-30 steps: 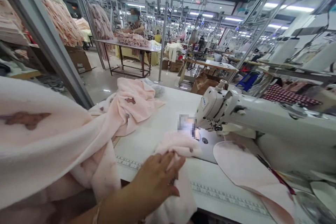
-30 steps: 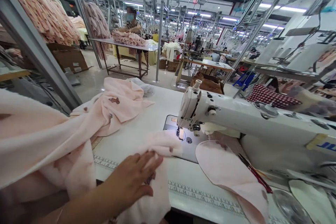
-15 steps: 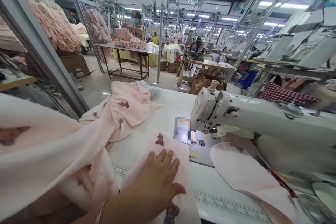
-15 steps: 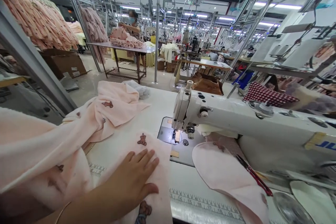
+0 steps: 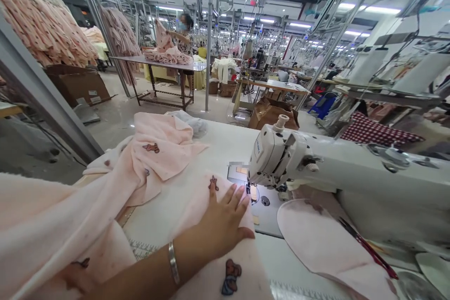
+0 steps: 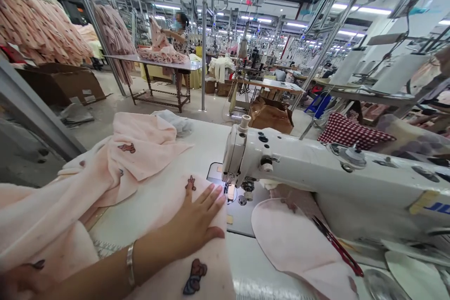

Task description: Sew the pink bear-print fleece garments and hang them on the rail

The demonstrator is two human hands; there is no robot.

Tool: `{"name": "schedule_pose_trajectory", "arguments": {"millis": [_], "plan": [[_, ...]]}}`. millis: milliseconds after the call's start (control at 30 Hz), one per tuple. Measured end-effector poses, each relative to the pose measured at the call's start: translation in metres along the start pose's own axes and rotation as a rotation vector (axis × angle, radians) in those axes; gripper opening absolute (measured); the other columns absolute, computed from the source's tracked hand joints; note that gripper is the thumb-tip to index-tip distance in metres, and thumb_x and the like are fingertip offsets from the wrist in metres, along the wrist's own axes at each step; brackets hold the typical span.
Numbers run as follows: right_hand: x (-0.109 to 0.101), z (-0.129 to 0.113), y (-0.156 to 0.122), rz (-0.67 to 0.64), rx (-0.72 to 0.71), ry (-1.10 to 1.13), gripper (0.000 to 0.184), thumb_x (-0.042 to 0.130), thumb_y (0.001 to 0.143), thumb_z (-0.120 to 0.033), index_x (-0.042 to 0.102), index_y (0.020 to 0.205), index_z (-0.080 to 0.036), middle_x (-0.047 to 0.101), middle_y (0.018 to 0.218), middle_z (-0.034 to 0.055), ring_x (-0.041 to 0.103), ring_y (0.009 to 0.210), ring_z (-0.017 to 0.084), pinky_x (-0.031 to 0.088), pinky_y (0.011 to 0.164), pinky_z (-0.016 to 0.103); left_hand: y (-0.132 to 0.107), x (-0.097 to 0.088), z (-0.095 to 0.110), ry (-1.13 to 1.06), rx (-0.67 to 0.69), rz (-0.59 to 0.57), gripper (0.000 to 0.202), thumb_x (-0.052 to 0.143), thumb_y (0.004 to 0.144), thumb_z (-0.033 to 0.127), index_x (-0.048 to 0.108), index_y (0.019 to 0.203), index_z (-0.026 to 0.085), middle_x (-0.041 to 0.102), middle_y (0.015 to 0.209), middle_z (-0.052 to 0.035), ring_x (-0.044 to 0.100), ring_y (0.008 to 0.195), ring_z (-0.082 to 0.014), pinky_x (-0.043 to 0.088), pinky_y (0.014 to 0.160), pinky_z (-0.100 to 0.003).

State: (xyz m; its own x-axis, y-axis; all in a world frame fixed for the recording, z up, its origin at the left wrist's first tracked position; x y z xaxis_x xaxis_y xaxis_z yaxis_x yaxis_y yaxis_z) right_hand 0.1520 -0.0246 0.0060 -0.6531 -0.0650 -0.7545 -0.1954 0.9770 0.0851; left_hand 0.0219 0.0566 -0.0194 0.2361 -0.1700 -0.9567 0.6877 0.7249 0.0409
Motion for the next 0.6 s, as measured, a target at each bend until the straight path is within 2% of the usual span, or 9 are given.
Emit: {"name": "schedule_pose_trajectory", "arguments": {"millis": [133,200,267,333,367,433,500,567,600], "plan": [[-0.033,0.032,-0.015,0.055,-0.004,-0.111,0.024,0.053,0.085,-0.044,0.058,0.105,-0.031,0.058,0.111,0.0041,0.056,0.097,0.020,0.052,0.073,0.034,-0.024,0.011,0.023,-0.018,0.127,-0.078,0.077,0.016,0.086,0.066,0.020,0.141,0.013,0.007,0.147,-0.0170,0.004,0.137,-0.0317,-0.003,0.095,-0.074],[-0.046,0.053,-0.023,0.099,0.010,-0.168,0.024,0.059,0.080,-0.044,0.060,0.099,-0.030,0.061,0.103,0.0068,0.057,0.092,0.022,0.052,0.067,0.035,-0.036,0.016,0.030,-0.034,0.197,-0.099,0.076,0.019,0.087,0.065,0.016,0.142,0.013,0.002,0.147,-0.0174,0.000,0.137,-0.0333,-0.001,0.094,-0.075],[-0.055,0.069,-0.022,0.138,0.029,-0.297,0.020,0.061,0.076,-0.042,0.063,0.084,-0.024,0.062,0.089,0.0082,0.059,0.081,0.025,0.051,0.063,0.038,-0.043,0.018,0.033,-0.043,0.206,-0.100,0.076,0.022,0.087,0.064,0.015,0.142,0.013,0.000,0.147,-0.0168,-0.002,0.136,-0.0332,0.002,0.098,-0.072],[-0.061,0.071,-0.014,0.120,0.050,-0.388,0.023,0.056,0.077,-0.041,0.056,0.063,-0.023,0.059,0.068,0.0045,0.057,0.062,0.021,0.049,0.054,0.035,-0.044,0.016,0.034,-0.068,0.189,-0.095,0.071,0.023,0.090,0.060,0.015,0.143,0.013,0.001,0.148,-0.0148,-0.003,0.137,-0.0297,0.005,0.105,-0.063],[-0.065,0.065,-0.008,0.092,0.047,-0.350,0.028,0.052,0.080,-0.042,0.050,0.059,-0.023,0.055,0.061,0.0018,0.055,0.056,0.018,0.048,0.050,0.032,-0.043,0.014,0.036,-0.094,0.176,-0.091,0.068,0.023,0.091,0.056,0.014,0.143,0.013,0.002,0.148,-0.0138,-0.004,0.137,-0.0280,0.006,0.108,-0.059],[-0.077,0.042,-0.001,0.128,0.005,-0.073,0.026,0.049,0.084,-0.043,0.048,0.066,-0.024,0.054,0.058,-0.0018,0.054,0.051,0.014,0.047,0.045,0.025,-0.038,0.009,0.040,-0.180,0.133,-0.070,0.067,0.025,0.093,0.053,0.009,0.143,0.012,0.002,0.149,-0.0137,-0.005,0.137,-0.0274,0.008,0.110,-0.053],[-0.097,0.020,-0.005,0.392,-0.019,0.235,0.017,0.054,0.083,-0.044,0.052,0.091,-0.028,0.063,0.071,-0.0011,0.061,0.059,0.014,0.049,0.047,0.021,-0.034,0.000,0.043,-0.344,0.053,-0.045,0.071,0.033,0.091,0.052,0.004,0.144,0.014,0.010,0.149,-0.0141,0.005,0.137,-0.0279,0.017,0.110,-0.050],[-0.114,0.016,-0.024,0.732,0.086,0.298,0.039,0.056,0.083,-0.041,0.044,0.119,-0.034,0.067,0.087,0.0016,0.065,0.071,0.016,0.051,0.052,0.023,-0.032,-0.012,0.040,-0.614,-0.029,-0.054,0.068,0.038,0.092,0.045,0.004,0.144,0.017,0.033,0.142,-0.0128,0.033,0.130,-0.0238,0.035,0.102,-0.041],[-0.117,0.019,-0.037,0.818,0.135,0.207,0.049,0.053,0.086,-0.039,0.034,0.130,-0.034,0.067,0.092,0.0034,0.065,0.075,0.018,0.052,0.055,0.025,-0.032,-0.019,0.036,-0.757,-0.058,-0.079,0.061,0.037,0.093,0.038,0.008,0.143,0.019,0.045,0.134,-0.0104,0.047,0.119,-0.0202,0.043,0.094,-0.035]]}}
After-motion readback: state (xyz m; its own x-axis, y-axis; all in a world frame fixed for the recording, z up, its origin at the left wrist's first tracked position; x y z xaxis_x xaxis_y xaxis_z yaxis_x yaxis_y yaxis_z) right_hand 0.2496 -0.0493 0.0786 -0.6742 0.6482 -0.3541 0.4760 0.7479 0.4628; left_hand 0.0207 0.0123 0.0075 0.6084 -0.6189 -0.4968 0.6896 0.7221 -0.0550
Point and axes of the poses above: each hand's wrist, its own y-axis towards the middle knuckle, its own x-axis out of the palm, z = x × y, the point moved 3 cm from there along y, towards the middle knuckle
